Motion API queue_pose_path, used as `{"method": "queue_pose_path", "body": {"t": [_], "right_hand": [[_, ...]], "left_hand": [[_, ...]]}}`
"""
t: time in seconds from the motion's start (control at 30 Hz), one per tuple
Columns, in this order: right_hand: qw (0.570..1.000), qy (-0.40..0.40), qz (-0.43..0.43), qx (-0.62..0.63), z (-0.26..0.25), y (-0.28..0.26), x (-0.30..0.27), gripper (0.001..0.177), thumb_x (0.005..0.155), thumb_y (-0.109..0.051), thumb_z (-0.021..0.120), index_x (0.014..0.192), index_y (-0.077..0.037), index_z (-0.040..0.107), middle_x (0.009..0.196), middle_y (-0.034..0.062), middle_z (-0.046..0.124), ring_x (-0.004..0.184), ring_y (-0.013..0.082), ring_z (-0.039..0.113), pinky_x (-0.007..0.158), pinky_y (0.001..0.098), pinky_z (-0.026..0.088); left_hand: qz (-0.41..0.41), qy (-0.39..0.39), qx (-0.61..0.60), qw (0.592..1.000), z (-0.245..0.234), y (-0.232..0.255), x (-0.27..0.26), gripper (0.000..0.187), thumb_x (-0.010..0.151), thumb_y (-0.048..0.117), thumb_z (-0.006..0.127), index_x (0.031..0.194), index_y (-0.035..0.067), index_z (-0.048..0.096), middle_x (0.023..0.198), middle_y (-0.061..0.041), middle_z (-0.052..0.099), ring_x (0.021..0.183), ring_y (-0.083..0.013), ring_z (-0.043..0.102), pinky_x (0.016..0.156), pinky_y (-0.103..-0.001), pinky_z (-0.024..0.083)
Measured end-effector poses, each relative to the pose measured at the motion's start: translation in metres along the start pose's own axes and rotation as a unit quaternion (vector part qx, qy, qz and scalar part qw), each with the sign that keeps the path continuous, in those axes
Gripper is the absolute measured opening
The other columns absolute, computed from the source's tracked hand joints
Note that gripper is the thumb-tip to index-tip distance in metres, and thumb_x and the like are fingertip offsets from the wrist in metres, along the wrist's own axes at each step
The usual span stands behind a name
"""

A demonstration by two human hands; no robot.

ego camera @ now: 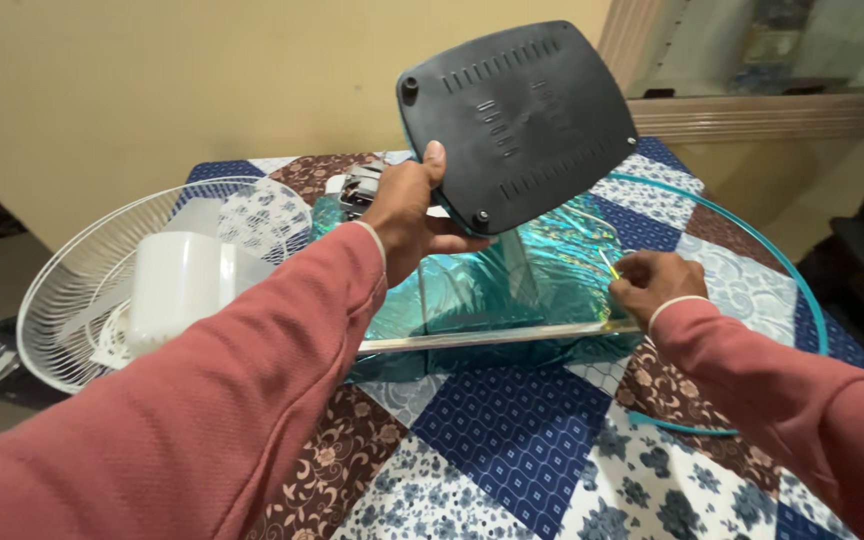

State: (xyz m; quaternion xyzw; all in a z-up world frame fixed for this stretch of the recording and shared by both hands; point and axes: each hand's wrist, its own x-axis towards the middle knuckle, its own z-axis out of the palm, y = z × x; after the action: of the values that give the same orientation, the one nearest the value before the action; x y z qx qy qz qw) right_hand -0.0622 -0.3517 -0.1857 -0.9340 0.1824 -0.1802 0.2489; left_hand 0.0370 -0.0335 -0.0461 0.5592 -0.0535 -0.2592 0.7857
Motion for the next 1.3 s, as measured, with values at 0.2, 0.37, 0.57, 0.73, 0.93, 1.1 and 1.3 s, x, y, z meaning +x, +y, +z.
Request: {"method": "queue_pose_path", "body": {"t": [0.2, 0.37, 0.57, 0.73, 0.93, 1.1, 1.3], "right_hand": [[0.975, 0.203, -0.066, 0.056, -0.039, -0.013, -0.016, 0.022, 0.095, -0.015, 0.070, 0.115, -0.008, 0.078, 0.102, 0.0130, 0.077, 0.087, 0.0224, 0.074, 0.085, 0.0369, 0.058], [0.936, 0.143, -0.060, 0.316, -0.077, -0.072, -0.005, 0.024, 0.100, -0.012, 0.059, 0.122, -0.015, 0.068, 0.109, 0.0000, 0.072, 0.079, 0.0103, 0.068, 0.057, 0.0284, 0.056], [0.929, 0.056, -0.261, 0.256, -0.103, -0.146, -0.008, 0.026, 0.098, -0.009, 0.070, 0.123, -0.013, 0.075, 0.110, 0.0057, 0.075, 0.088, 0.0104, 0.066, 0.076, 0.0235, 0.054], [0.956, 0.020, -0.287, 0.049, -0.114, -0.179, -0.032, 0.028, 0.086, -0.013, 0.081, 0.113, -0.016, 0.082, 0.096, 0.0116, 0.076, 0.082, 0.0172, 0.070, 0.073, 0.0316, 0.056], [0.955, 0.019, -0.294, 0.032, -0.116, -0.198, -0.048, 0.025, 0.080, -0.016, 0.079, 0.104, -0.013, 0.082, 0.096, 0.0128, 0.079, 0.086, 0.0221, 0.078, 0.080, 0.0334, 0.061], [0.962, 0.000, -0.272, 0.009, -0.118, -0.203, -0.049, 0.025, 0.078, -0.019, 0.077, 0.101, -0.012, 0.082, 0.095, 0.0132, 0.079, 0.086, 0.0239, 0.078, 0.081, 0.0336, 0.061], [0.965, -0.009, -0.262, 0.006, -0.118, -0.202, -0.050, 0.026, 0.077, -0.020, 0.076, 0.101, -0.013, 0.083, 0.095, 0.0135, 0.079, 0.087, 0.0237, 0.078, 0.083, 0.0339, 0.061]], "left_hand": [[-0.003, 0.014, 0.008, 1.000, 0.005, -0.001, -0.001, 0.049, 0.103, 0.043, 0.040, 0.131, 0.005, 0.052, 0.129, -0.017, 0.065, 0.099, -0.0465, 0.072, 0.077, -0.059, 0.066], [0.000, -0.008, 0.014, 1.000, 0.007, -0.002, -0.004, 0.052, 0.104, 0.044, 0.036, 0.134, 0.005, 0.052, 0.133, -0.017, 0.064, 0.102, -0.0460, 0.071, 0.080, -0.058, 0.065], [-0.006, -0.037, -0.004, 0.999, 0.008, -0.003, -0.008, 0.057, 0.104, 0.047, 0.029, 0.139, 0.007, 0.048, 0.141, -0.014, 0.057, 0.113, -0.0458, 0.066, 0.088, -0.061, 0.061], [-0.013, -0.039, -0.021, 0.999, 0.009, -0.002, -0.012, 0.057, 0.104, 0.047, 0.029, 0.140, 0.006, 0.047, 0.143, -0.015, 0.057, 0.119, -0.0425, 0.066, 0.089, -0.062, 0.061], [-0.015, -0.056, 0.002, 0.998, 0.007, 0.000, -0.015, 0.060, 0.104, 0.048, 0.027, 0.139, 0.004, 0.049, 0.141, -0.017, 0.057, 0.117, -0.0429, 0.067, 0.087, -0.056, 0.065], [-0.003, -0.061, 0.006, 0.998, 0.007, -0.001, -0.015, 0.059, 0.104, 0.048, 0.029, 0.138, 0.004, 0.049, 0.142, -0.015, 0.058, 0.114, -0.0413, 0.068, 0.085, -0.054, 0.066], [-0.012, -0.048, 0.008, 0.999, 0.008, 0.000, -0.013, 0.059, 0.104, 0.048, 0.028, 0.140, 0.006, 0.047, 0.143, -0.013, 0.056, 0.115, -0.0420, 0.069, 0.086, -0.054, 0.065]]}}
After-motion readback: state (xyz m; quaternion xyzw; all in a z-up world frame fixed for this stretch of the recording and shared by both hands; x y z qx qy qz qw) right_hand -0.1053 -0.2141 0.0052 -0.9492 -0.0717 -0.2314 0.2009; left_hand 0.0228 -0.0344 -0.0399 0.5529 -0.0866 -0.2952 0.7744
